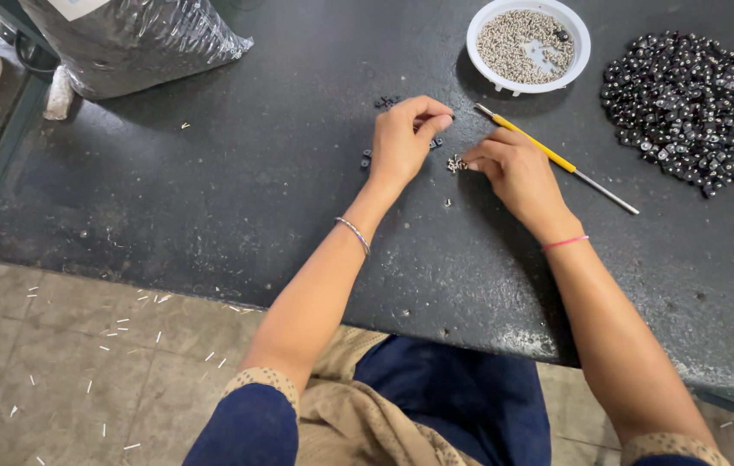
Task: The person sits at a workbench assembling small black plastic snap components, using a metal rod tool to press parts together by hand. They pick individual black pieces and small silver inserts, fit them together one at a time, and place finished assemblies in a pile on the bench.
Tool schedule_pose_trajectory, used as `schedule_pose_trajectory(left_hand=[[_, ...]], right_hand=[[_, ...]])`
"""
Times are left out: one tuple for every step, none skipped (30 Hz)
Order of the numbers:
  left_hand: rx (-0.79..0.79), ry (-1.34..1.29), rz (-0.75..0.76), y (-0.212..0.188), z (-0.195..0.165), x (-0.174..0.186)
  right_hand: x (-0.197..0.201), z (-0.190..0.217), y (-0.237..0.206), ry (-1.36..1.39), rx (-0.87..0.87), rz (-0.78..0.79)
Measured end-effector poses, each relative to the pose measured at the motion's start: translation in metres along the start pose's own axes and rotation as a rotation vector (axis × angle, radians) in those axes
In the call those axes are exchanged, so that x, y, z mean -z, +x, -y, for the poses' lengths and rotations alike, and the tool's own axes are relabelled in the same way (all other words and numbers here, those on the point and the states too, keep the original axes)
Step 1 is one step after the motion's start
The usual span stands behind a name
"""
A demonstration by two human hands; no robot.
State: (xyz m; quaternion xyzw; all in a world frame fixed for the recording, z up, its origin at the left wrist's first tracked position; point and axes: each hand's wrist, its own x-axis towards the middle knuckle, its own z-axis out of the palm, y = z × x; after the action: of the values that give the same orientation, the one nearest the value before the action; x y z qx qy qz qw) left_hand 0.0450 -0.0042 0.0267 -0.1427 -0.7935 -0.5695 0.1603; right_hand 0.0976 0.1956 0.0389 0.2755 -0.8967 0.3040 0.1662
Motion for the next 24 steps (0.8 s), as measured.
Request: schedule_pose_trajectory(left_hand=[[0.002,-0.013,0.01,-0.001,0.0,-0.001],[0.005,-0.027,0.02,-0.002,0.0,-0.002],[0.038,-0.035,0.036,-0.003,0.001,-0.004],[0.071,-0.043,0.053,-0.003,0.001,-0.006],[0.102,-0.05,0.07,-0.003,0.002,-0.008],[0.125,-0.074,0.083,-0.003,0.004,-0.009],[0.148,-0.098,0.096,-0.003,0.005,-0.01],[0.169,-0.123,0.108,-0.002,0.006,-0.011],[0.189,-0.139,0.119,-0.001,0.007,-0.012],[0.21,-0.156,0.13,-0.001,0.008,-0.013],[0.232,-0.174,0.14,-0.001,0.01,-0.014],[0.221,-0.191,0.141,-0.002,0.011,-0.016],[0.211,-0.207,0.141,-0.002,0.013,-0.017],[0.201,-0.223,0.141,-0.003,0.014,-0.018],[0.212,-0.226,0.142,-0.003,0.016,-0.019],[0.222,-0.228,0.143,-0.003,0.017,-0.02],[0.232,-0.231,0.145,-0.003,0.018,-0.022],[0.234,-0.252,0.15,-0.004,0.019,-0.023],[0.235,-0.273,0.156,-0.004,0.02,-0.023],[0.237,-0.293,0.16,-0.004,0.021,-0.024],[0.246,-0.307,0.17,-0.005,0.022,-0.024],[0.256,-0.32,0.179,-0.004,0.023,-0.024],[0.266,-0.334,0.185,-0.004,0.024,-0.025],[0.256,-0.34,0.184,-0.005,0.025,-0.025]], right_hand=[[0.002,0.001,0.0,-0.007,-0.002,0.009],[0.003,0.001,0.0,-0.013,-0.006,0.018],[0.003,0.002,-0.001,-0.006,-0.006,0.017],[0.003,0.002,-0.001,0.0,-0.007,0.013],[0.003,0.001,-0.001,0.006,-0.008,0.009],[0.002,0.001,-0.002,0.008,-0.015,0.004],[0.002,0.001,-0.002,0.01,-0.021,-0.002],[0.002,0.0,-0.002,0.01,-0.027,-0.008],[0.002,-0.001,-0.002,0.011,-0.032,-0.012],[0.001,-0.002,-0.002,0.012,-0.038,-0.014],[0.0,-0.003,-0.003,0.014,-0.043,-0.016],[-0.001,-0.003,-0.003,0.017,-0.057,-0.02],[-0.002,-0.004,-0.003,0.02,-0.07,-0.025],[-0.003,-0.005,-0.003,0.024,-0.083,-0.029],[-0.005,-0.005,-0.004,0.014,-0.065,-0.045],[-0.007,-0.006,-0.003,0.003,-0.046,-0.062],[-0.008,-0.007,-0.004,-0.009,-0.029,-0.079],[-0.009,-0.008,-0.004,-0.028,-0.019,-0.091],[-0.011,-0.009,-0.005,-0.047,-0.009,-0.102],[-0.012,-0.01,-0.005,-0.066,0.001,-0.114],[-0.013,-0.012,-0.005,0.018,-0.057,-0.146],[-0.012,-0.014,-0.006,0.102,-0.113,-0.176],[-0.01,-0.016,-0.006,0.187,-0.169,-0.204],[-0.009,-0.019,-0.006,0.294,-0.245,-0.211]])
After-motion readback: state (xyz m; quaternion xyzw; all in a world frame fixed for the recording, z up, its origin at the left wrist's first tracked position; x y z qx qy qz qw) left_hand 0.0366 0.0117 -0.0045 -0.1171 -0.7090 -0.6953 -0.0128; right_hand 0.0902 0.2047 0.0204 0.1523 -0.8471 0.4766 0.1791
